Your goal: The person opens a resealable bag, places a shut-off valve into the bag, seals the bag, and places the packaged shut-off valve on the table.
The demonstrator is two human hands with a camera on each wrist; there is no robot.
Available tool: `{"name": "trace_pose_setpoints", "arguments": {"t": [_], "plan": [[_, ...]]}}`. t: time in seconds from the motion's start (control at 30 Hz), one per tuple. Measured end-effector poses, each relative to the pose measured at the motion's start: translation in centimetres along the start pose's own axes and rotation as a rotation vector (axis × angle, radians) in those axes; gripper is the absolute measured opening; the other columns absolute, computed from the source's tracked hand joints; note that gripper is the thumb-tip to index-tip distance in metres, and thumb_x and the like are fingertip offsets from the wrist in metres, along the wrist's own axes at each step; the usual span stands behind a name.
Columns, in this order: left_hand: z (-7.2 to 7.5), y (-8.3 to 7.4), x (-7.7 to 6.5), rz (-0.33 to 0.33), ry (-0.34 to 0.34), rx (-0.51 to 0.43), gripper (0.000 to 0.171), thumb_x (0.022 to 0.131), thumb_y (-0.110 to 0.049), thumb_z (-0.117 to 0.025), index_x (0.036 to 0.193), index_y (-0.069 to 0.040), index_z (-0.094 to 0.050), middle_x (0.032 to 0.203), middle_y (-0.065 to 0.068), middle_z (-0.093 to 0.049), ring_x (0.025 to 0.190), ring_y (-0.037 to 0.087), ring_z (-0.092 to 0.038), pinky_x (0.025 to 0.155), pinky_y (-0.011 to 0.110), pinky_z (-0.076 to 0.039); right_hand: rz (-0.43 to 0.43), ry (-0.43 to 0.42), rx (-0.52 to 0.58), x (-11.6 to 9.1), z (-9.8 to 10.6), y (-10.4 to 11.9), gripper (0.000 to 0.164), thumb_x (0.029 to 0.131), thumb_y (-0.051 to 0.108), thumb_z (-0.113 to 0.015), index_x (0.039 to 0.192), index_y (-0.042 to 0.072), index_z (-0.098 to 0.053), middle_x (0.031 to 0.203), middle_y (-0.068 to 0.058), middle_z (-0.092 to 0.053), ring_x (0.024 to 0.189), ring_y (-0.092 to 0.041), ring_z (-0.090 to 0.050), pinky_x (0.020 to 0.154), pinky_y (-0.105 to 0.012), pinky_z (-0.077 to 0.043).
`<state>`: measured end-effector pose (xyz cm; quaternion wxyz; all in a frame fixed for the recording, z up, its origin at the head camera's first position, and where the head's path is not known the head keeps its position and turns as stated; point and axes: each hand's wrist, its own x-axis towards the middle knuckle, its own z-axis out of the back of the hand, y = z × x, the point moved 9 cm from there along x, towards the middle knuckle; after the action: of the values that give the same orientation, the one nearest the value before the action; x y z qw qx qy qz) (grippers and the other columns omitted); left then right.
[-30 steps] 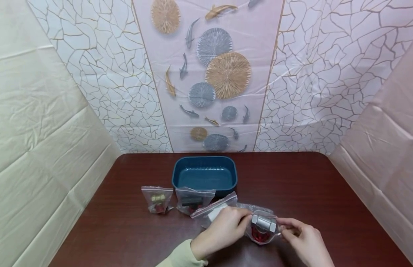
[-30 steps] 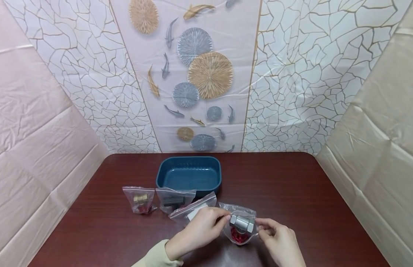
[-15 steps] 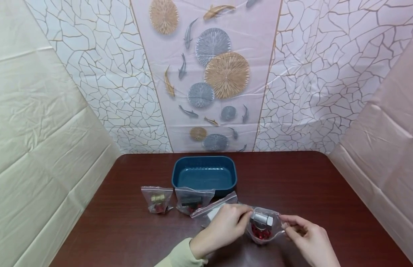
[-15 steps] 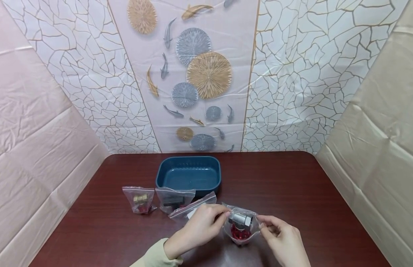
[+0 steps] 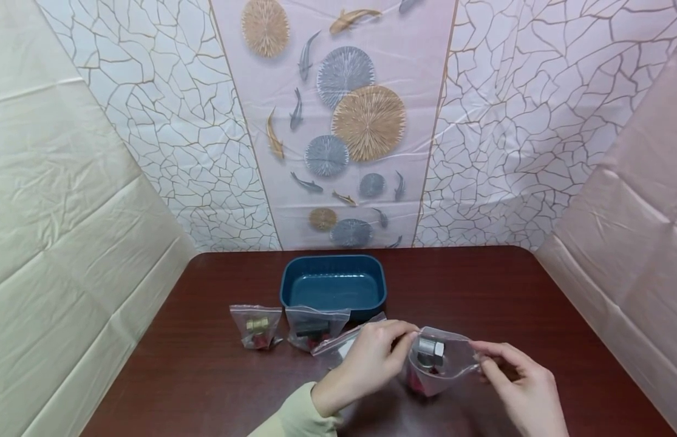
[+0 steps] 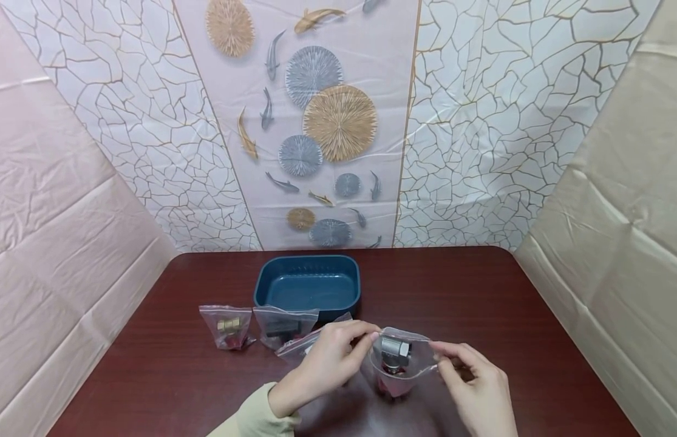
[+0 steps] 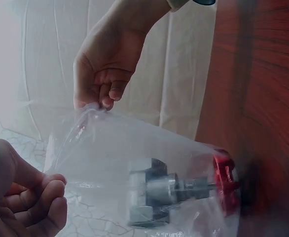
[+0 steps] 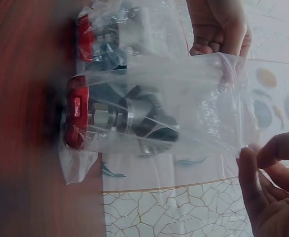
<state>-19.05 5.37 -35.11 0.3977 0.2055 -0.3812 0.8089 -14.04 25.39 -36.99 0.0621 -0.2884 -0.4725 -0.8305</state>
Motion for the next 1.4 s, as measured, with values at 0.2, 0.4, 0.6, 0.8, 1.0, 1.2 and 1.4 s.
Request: {"name": "trace_pose_setpoints", "arguments": {"t": [0.2, 0.4, 0.6, 0.8, 1.0, 1.2, 1.4], "plan": [[0.8, -0.4, 0.5, -0.031, -0.051, -0.012, 0.012, 0.096, -0.008, -0.065, 0.1, -0.007, -0.077, 0.096, 0.0, -0.075, 0.087, 0.004, -0.068, 0.079, 0.013, -0.049, 0.051, -0.066, -0.003, 0.4, 1.2, 1.0, 0.03, 0.083, -0.02, -0.065, 0.097, 0.003, -0.077, 0.084, 0.003, -0.07, 0.067, 0.002, -0.063, 0.063, -0.012, -0.05], [1.0, -0.2, 0.3, -0.022, -0.065, 0.008, 0.013, 0.094, -0.009, -0.064, 0.096, -0.009, -0.078, 0.092, -0.003, -0.075, 0.075, -0.001, -0.06, 0.07, 0.009, -0.043, 0.045, -0.046, -0.076, 0.6, 1.3, 0.9, 0.032, 0.087, -0.014, -0.065, 0.098, 0.012, -0.078, 0.087, 0.006, -0.07, 0.075, 0.003, -0.062, 0.064, -0.01, -0.047], [1.1, 0.7, 0.0, 0.028, -0.058, 0.032, 0.013, 0.095, -0.012, -0.064, 0.095, -0.011, -0.077, 0.087, -0.005, -0.071, 0.068, -0.001, -0.052, 0.064, 0.008, -0.039, 0.132, -0.002, -0.103, 0.9, 0.8, 1.0, 0.035, 0.086, -0.015, -0.065, 0.099, 0.016, -0.078, 0.091, 0.008, -0.071, 0.076, 0.004, -0.056, 0.061, -0.011, -0.042], [0.9, 1.7, -0.6, 0.09, -0.032, 0.061, 0.013, 0.094, -0.014, -0.066, 0.091, -0.012, -0.078, 0.075, -0.009, -0.061, 0.064, -0.003, -0.047, 0.059, 0.008, -0.034, 0.201, 0.067, -0.137, 0.8, -0.1, 0.8, 0.039, 0.082, -0.016, -0.065, 0.099, 0.018, -0.077, 0.097, 0.009, -0.069, 0.075, 0.005, -0.052, 0.061, -0.012, -0.041], [0.5, 2.0, -1.0, 0.08, -0.025, 0.096, 0.012, 0.094, -0.014, -0.065, 0.089, -0.013, -0.076, 0.076, -0.009, -0.061, 0.067, -0.002, -0.049, 0.061, 0.009, -0.036, 0.26, 0.15, -0.167, 0.6, -1.0, 0.7, 0.041, 0.079, -0.014, -0.068, 0.102, 0.018, -0.075, 0.1, 0.008, -0.067, 0.069, 0.003, -0.051, 0.06, -0.013, -0.041], [0.0, 2.5, -1.2, 0.09, 0.011, 0.131, 0.012, 0.096, -0.014, -0.065, 0.093, -0.011, -0.076, 0.089, -0.005, -0.069, 0.078, 0.002, -0.061, 0.072, 0.017, -0.048, 0.206, 0.173, -0.2, 1.1, -1.8, 0.2, 0.033, 0.083, -0.008, -0.072, 0.103, 0.018, -0.075, 0.099, 0.008, -0.067, 0.064, 0.001, -0.048, 0.056, -0.014, -0.039], [-0.6, 2.8, -1.3, 0.107, 0.078, 0.124, 0.012, 0.097, -0.013, -0.066, 0.095, -0.008, -0.077, 0.092, -0.002, -0.072, 0.084, 0.005, -0.065, 0.077, 0.019, -0.05, 0.104, 0.307, -0.278, 4.3, -4.9, -2.3, 0.02, 0.094, 0.012, -0.071, 0.114, 0.015, -0.073, 0.107, 0.0, -0.071, 0.069, -0.005, -0.051, 0.064, -0.027, -0.045]]}}
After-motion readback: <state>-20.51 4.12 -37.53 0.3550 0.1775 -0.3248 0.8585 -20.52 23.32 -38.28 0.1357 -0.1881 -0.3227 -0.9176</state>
